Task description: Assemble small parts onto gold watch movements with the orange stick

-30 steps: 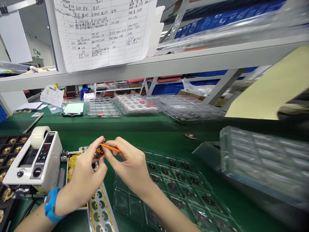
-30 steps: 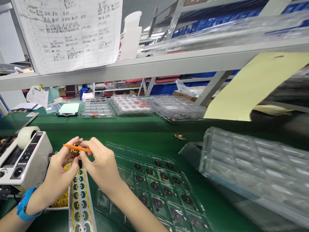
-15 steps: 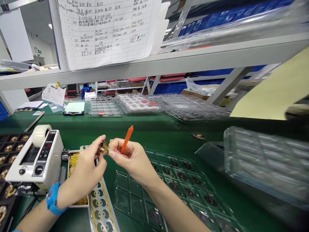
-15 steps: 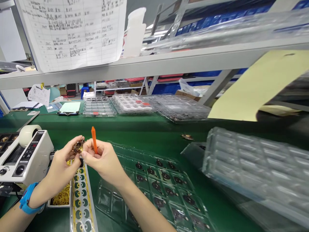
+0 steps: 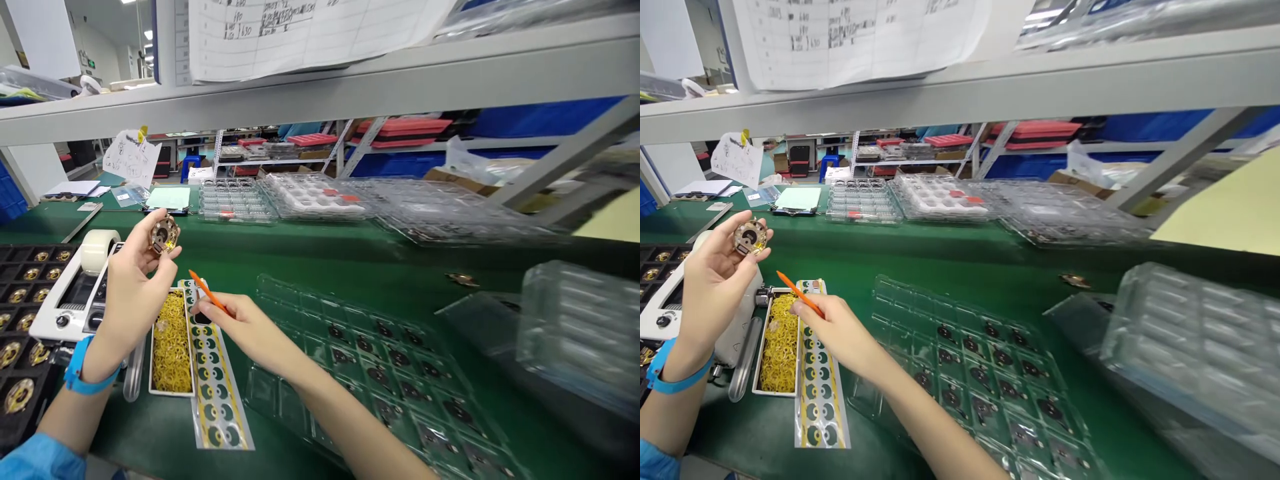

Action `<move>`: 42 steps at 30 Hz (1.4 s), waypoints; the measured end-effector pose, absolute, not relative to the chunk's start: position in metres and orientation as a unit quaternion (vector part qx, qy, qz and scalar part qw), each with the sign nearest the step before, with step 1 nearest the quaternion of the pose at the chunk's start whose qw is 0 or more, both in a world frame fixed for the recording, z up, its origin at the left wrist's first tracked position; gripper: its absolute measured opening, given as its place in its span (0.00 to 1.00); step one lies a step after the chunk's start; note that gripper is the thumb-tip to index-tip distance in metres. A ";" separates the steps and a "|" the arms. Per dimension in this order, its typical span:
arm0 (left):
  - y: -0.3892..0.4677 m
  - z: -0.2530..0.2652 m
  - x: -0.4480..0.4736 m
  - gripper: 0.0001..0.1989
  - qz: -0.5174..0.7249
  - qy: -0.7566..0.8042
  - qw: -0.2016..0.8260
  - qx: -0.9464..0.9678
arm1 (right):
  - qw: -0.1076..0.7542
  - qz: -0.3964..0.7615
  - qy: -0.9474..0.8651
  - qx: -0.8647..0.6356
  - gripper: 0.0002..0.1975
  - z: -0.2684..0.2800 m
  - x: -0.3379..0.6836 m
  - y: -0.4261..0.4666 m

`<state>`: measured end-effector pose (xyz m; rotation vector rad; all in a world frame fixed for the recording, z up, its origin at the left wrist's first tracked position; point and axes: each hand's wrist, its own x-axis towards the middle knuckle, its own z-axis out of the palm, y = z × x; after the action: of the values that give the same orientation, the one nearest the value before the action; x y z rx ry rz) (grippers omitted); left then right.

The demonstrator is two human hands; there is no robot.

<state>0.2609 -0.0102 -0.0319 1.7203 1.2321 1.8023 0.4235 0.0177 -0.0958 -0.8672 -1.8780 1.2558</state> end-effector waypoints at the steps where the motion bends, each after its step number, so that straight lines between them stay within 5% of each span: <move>1: -0.011 -0.032 0.262 0.24 0.635 0.436 0.183 0.612 | 0.356 0.482 -0.725 -0.338 0.24 -0.095 0.425 0.018; 5: -0.009 -0.033 0.265 0.24 0.626 0.436 0.193 0.617 | 0.421 0.423 -0.704 -0.385 0.24 -0.079 0.458 0.021; 10: -0.010 -0.032 0.261 0.23 0.620 0.437 0.181 0.626 | 0.454 0.167 -0.694 -0.534 0.20 -0.073 0.528 0.047; 15: -0.012 -0.030 0.261 0.23 0.622 0.426 0.185 0.630 | 0.207 0.132 -0.741 -0.625 0.06 -0.114 0.584 0.085; 18: -0.012 -0.029 0.263 0.23 0.622 0.424 0.206 0.625 | 0.075 0.134 -0.745 -0.650 0.11 -0.146 0.611 0.090; 22: -0.010 -0.032 0.265 0.23 0.618 0.423 0.238 0.618 | 0.025 0.113 -0.763 -0.636 0.09 -0.179 0.632 0.077; 33: -0.015 -0.024 0.267 0.23 0.586 0.383 0.434 0.567 | 0.201 0.040 -0.832 -0.515 0.15 -0.189 0.626 0.073; 42: -0.013 -0.032 0.281 0.08 0.531 0.390 0.422 0.622 | 0.392 0.006 -0.854 -0.342 0.13 -0.063 0.489 0.021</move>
<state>0.2812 -0.0132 -0.0324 1.5585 0.9772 1.3294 0.4894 0.0207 -0.0631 -0.8694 -2.1689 0.0153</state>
